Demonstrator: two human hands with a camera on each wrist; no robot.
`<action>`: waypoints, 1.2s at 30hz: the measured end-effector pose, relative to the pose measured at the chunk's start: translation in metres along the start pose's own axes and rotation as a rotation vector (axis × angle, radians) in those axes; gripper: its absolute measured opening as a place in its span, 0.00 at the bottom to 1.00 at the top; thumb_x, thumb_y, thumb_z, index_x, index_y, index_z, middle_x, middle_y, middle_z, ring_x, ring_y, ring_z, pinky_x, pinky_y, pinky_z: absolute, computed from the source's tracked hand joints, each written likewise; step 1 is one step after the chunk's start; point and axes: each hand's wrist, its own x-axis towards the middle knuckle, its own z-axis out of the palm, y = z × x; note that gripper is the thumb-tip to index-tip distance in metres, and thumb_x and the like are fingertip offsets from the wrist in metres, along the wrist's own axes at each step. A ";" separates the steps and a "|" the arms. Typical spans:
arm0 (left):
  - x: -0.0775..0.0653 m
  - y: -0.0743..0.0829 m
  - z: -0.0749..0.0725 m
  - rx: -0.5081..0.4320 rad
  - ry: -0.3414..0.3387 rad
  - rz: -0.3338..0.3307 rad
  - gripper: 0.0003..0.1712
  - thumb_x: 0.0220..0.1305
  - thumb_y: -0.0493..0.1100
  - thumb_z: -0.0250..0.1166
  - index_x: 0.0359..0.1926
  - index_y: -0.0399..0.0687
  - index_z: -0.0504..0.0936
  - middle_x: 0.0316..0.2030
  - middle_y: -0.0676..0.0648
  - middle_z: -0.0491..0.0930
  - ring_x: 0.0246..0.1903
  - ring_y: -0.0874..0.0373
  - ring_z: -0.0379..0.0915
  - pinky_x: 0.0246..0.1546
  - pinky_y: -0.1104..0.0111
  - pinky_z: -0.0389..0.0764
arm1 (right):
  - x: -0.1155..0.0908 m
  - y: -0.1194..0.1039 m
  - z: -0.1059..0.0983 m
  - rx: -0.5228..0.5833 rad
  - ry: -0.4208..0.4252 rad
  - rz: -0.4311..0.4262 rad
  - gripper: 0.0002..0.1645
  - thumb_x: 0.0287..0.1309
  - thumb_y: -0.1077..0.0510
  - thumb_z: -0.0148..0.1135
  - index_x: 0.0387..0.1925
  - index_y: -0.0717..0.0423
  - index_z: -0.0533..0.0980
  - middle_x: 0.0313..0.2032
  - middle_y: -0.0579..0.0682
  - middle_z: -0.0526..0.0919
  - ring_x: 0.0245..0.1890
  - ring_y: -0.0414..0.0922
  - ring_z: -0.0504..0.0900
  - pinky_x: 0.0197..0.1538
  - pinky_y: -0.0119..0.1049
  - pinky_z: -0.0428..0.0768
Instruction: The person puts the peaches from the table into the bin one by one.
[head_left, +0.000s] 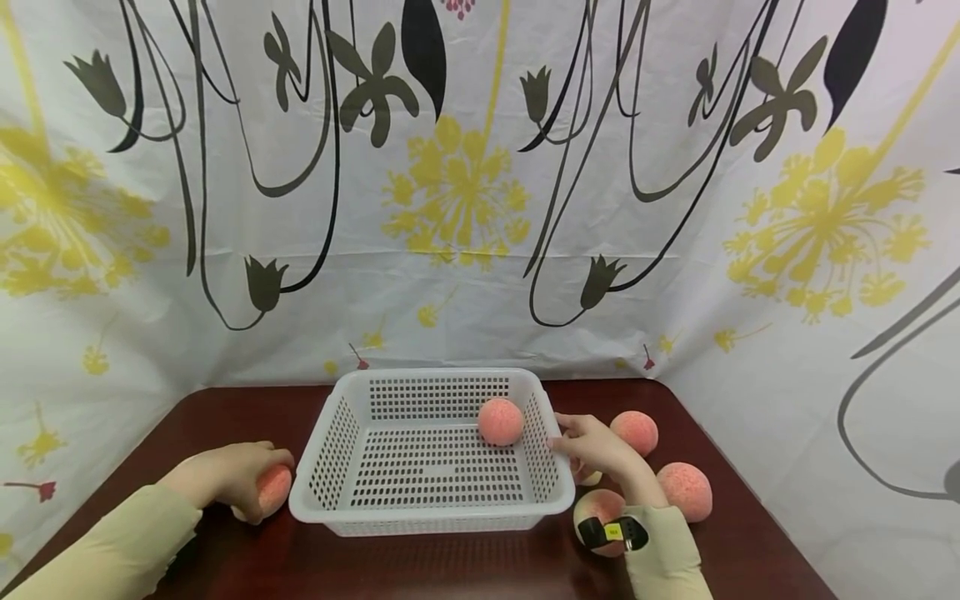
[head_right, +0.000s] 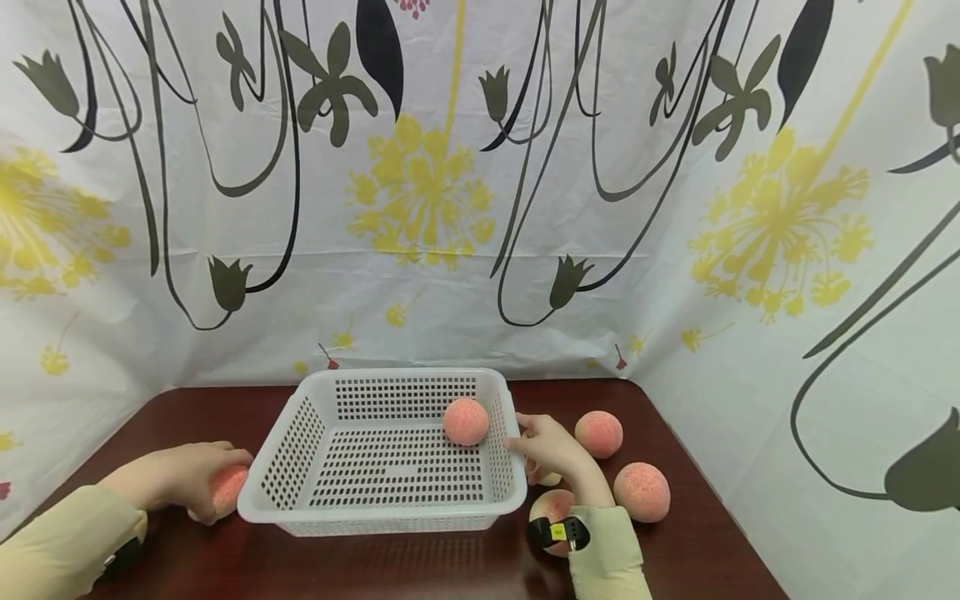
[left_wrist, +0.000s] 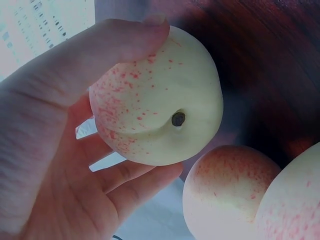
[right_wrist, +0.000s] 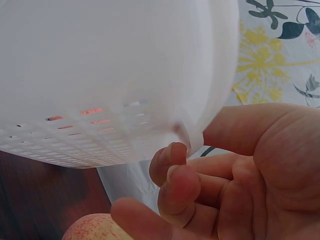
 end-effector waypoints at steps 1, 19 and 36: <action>-0.001 0.000 -0.001 -0.017 -0.002 -0.003 0.37 0.24 0.40 0.78 0.46 0.52 0.79 0.37 0.53 0.71 0.33 0.56 0.66 0.32 0.60 0.72 | 0.000 0.000 0.000 -0.001 0.001 0.003 0.35 0.64 0.59 0.60 0.68 0.68 0.62 0.29 0.55 0.80 0.20 0.44 0.73 0.24 0.44 0.82; -0.027 -0.015 -0.047 -0.018 0.127 0.051 0.43 0.30 0.49 0.79 0.54 0.45 0.77 0.49 0.45 0.77 0.46 0.48 0.73 0.44 0.53 0.74 | -0.003 0.000 0.006 -0.006 0.001 -0.001 0.36 0.65 0.58 0.59 0.69 0.69 0.60 0.23 0.52 0.76 0.17 0.43 0.70 0.21 0.42 0.80; -0.038 -0.010 -0.074 0.033 0.219 0.080 0.45 0.31 0.50 0.79 0.56 0.43 0.76 0.50 0.40 0.77 0.48 0.42 0.73 0.43 0.53 0.74 | -0.001 -0.002 0.003 -0.039 0.006 -0.021 0.34 0.64 0.60 0.59 0.67 0.70 0.61 0.23 0.52 0.76 0.17 0.43 0.69 0.20 0.40 0.79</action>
